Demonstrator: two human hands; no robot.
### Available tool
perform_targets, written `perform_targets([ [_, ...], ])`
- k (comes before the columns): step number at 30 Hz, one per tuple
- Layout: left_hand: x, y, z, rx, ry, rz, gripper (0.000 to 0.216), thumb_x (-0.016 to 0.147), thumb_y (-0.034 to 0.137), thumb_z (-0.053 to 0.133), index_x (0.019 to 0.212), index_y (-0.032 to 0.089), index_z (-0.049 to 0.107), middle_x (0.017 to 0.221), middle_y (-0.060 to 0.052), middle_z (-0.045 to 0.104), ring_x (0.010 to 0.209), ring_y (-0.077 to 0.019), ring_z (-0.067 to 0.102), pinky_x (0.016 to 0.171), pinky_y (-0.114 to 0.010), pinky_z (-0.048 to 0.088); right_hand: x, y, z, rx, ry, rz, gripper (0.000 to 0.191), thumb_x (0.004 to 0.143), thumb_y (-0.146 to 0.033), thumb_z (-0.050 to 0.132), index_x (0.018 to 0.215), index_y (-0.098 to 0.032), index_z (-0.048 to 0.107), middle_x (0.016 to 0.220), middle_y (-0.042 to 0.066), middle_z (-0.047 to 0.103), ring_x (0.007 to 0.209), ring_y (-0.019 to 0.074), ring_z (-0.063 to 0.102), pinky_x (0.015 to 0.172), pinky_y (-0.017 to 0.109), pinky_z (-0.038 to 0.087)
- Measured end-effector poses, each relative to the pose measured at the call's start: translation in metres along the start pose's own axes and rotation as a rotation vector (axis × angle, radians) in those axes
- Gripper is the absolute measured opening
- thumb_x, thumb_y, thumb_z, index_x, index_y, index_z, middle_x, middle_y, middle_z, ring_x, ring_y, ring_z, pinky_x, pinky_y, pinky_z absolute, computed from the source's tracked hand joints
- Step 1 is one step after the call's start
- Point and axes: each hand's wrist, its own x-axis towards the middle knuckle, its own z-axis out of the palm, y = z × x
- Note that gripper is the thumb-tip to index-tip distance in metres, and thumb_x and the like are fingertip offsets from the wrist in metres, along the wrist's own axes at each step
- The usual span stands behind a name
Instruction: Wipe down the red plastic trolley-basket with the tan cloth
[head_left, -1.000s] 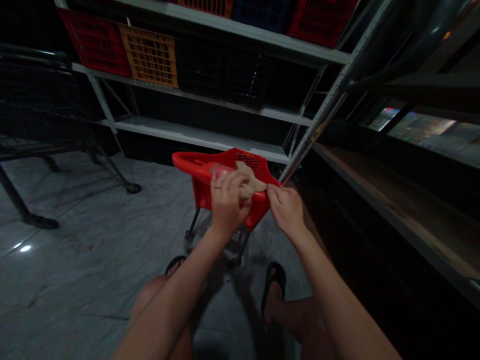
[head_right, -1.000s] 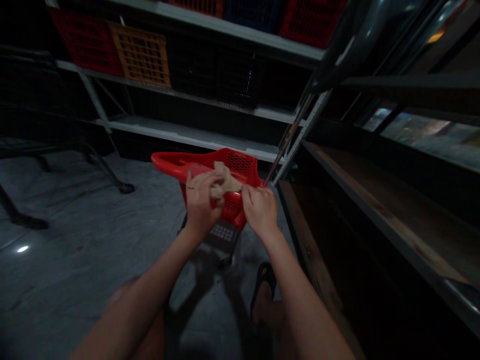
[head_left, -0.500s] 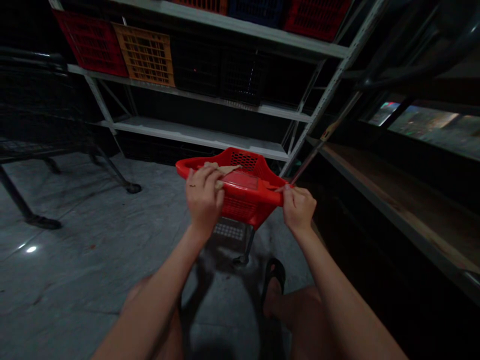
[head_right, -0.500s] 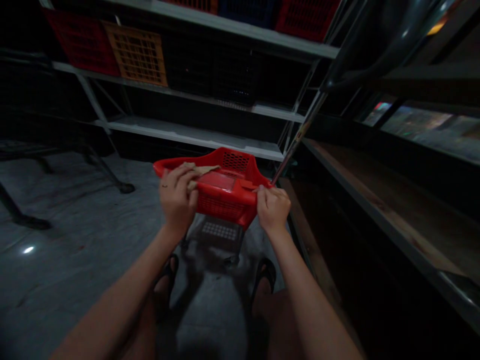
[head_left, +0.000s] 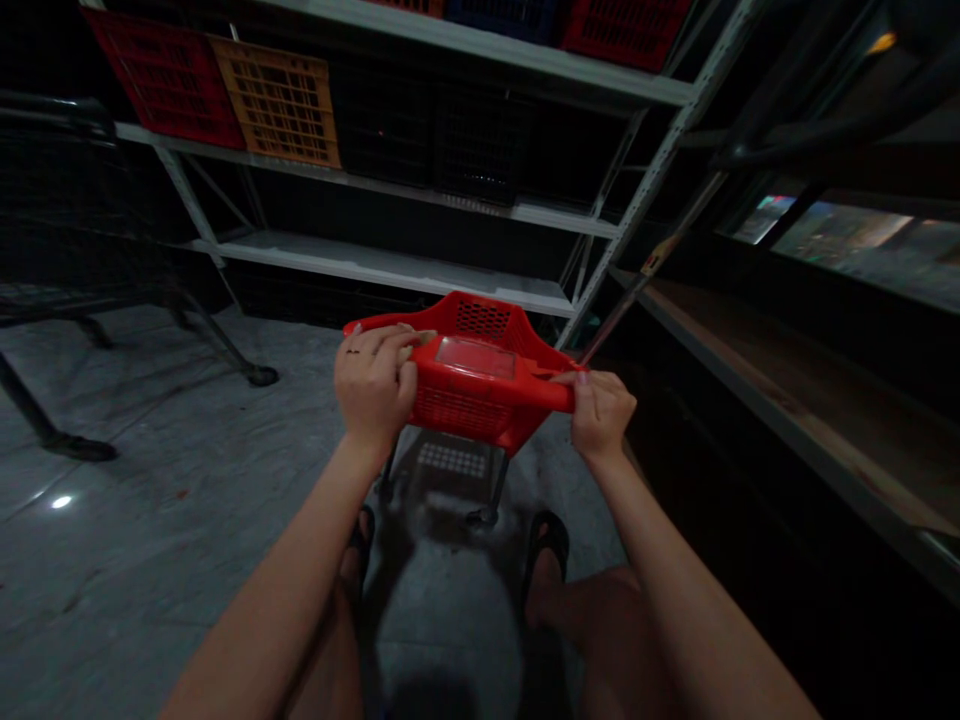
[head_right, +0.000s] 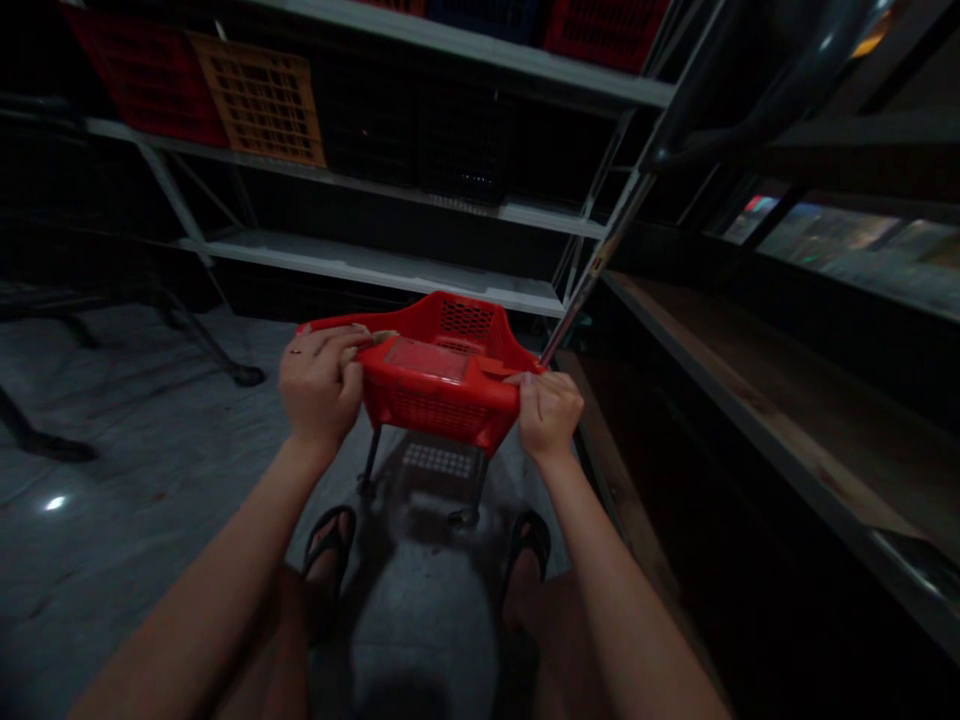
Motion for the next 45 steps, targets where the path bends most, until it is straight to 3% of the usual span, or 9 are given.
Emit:
perform_targets([
  [7,-0.017,0.1,0.03,-0.18,-0.192,0.249,0.036,0.099,0.021,0.051,0.13,0.017,0.068,0.13,-0.009,0.075,0.128,-0.0264,0.066,0.119,-0.047,0.046,-0.002,0.001,0.003,0.013,0.056,-0.042,0.054,0.103,-0.033,0.035,0.074,-0.024,0.081,0.07,0.007,0.075,0.069,0.0223,0.068,0.079,0.039,0.048],
  [9,-0.013,0.11,0.034,-0.186,-0.237,0.282,0.036,0.099,0.024,0.054,0.132,0.016,0.068,0.131,-0.009,0.075,0.126,-0.0258,0.067,0.116,-0.045,0.048,-0.002,0.005,0.002,0.009,0.053,-0.061,0.054,0.103,-0.033,0.035,0.075,-0.024,0.081,0.069,0.006,0.075,0.067,0.0209,0.068,0.078,0.037,0.048],
  [14,0.007,0.045,0.022,-0.085,-0.114,0.109,0.031,0.092,0.016,0.053,0.114,0.019,0.075,0.118,-0.008,0.08,0.11,-0.0267,0.073,0.109,-0.048,0.052,-0.003,0.012,-0.001,0.042,0.07,-0.138,0.052,0.104,-0.031,0.037,0.078,-0.024,0.082,0.071,0.004,0.076,0.068,0.019,0.069,0.076,0.035,0.048],
  [18,0.007,-0.007,0.002,-0.036,-0.017,0.133,0.031,0.088,0.011,0.052,0.105,0.02,0.076,0.107,-0.007,0.081,0.101,-0.0265,0.075,0.11,-0.049,0.05,-0.002,0.015,-0.001,0.031,0.075,-0.108,0.054,0.103,-0.032,0.036,0.074,-0.024,0.08,0.07,0.004,0.075,0.064,0.0184,0.067,0.076,0.035,0.048],
  [24,-0.018,0.031,0.008,-0.09,0.017,0.164,0.037,0.095,0.018,0.049,0.126,0.016,0.071,0.129,-0.011,0.076,0.122,-0.0263,0.069,0.116,-0.047,0.047,0.0,0.017,-0.015,-0.12,-0.027,-0.018,0.051,0.101,-0.032,0.037,0.07,-0.022,0.077,0.067,0.006,0.072,0.068,0.0216,0.064,0.079,0.039,0.046],
  [29,-0.027,0.061,0.023,-0.1,-0.013,0.305,0.043,0.102,0.031,0.049,0.139,0.016,0.066,0.134,-0.012,0.074,0.126,-0.0269,0.068,0.115,-0.043,0.046,0.009,-0.021,-0.021,-0.282,-0.126,-0.028,0.038,0.102,-0.031,0.043,0.097,-0.02,0.079,0.1,0.009,0.081,0.097,0.0271,0.069,0.097,0.045,0.041],
  [35,-0.014,0.031,0.009,-0.078,0.0,0.451,0.037,0.102,0.04,0.054,0.128,0.018,0.069,0.12,-0.01,0.079,0.103,-0.0241,0.075,0.107,-0.043,0.049,0.042,-0.049,-0.006,-0.111,-0.134,0.132,0.043,0.104,-0.034,0.037,0.102,-0.022,0.079,0.11,0.009,0.08,0.102,0.0262,0.072,0.085,0.037,0.049],
  [41,-0.007,-0.006,-0.006,-0.094,0.077,0.323,0.027,0.1,0.037,0.05,0.109,0.024,0.072,0.103,-0.007,0.08,0.093,-0.0254,0.074,0.101,-0.052,0.051,0.043,-0.046,-0.008,-0.163,-0.341,0.123,0.043,0.101,-0.034,0.044,0.083,-0.024,0.081,0.091,0.006,0.083,0.086,0.0251,0.077,0.071,0.032,0.047],
  [45,-0.015,0.014,0.002,-0.125,0.121,0.15,0.023,0.1,0.029,0.049,0.098,0.024,0.071,0.096,-0.008,0.078,0.093,-0.026,0.071,0.098,-0.051,0.054,0.04,-0.047,-0.006,-0.192,-0.306,0.063,0.041,0.098,-0.033,0.046,0.085,-0.022,0.084,0.089,0.007,0.083,0.083,0.0258,0.078,0.072,0.033,0.05],
])
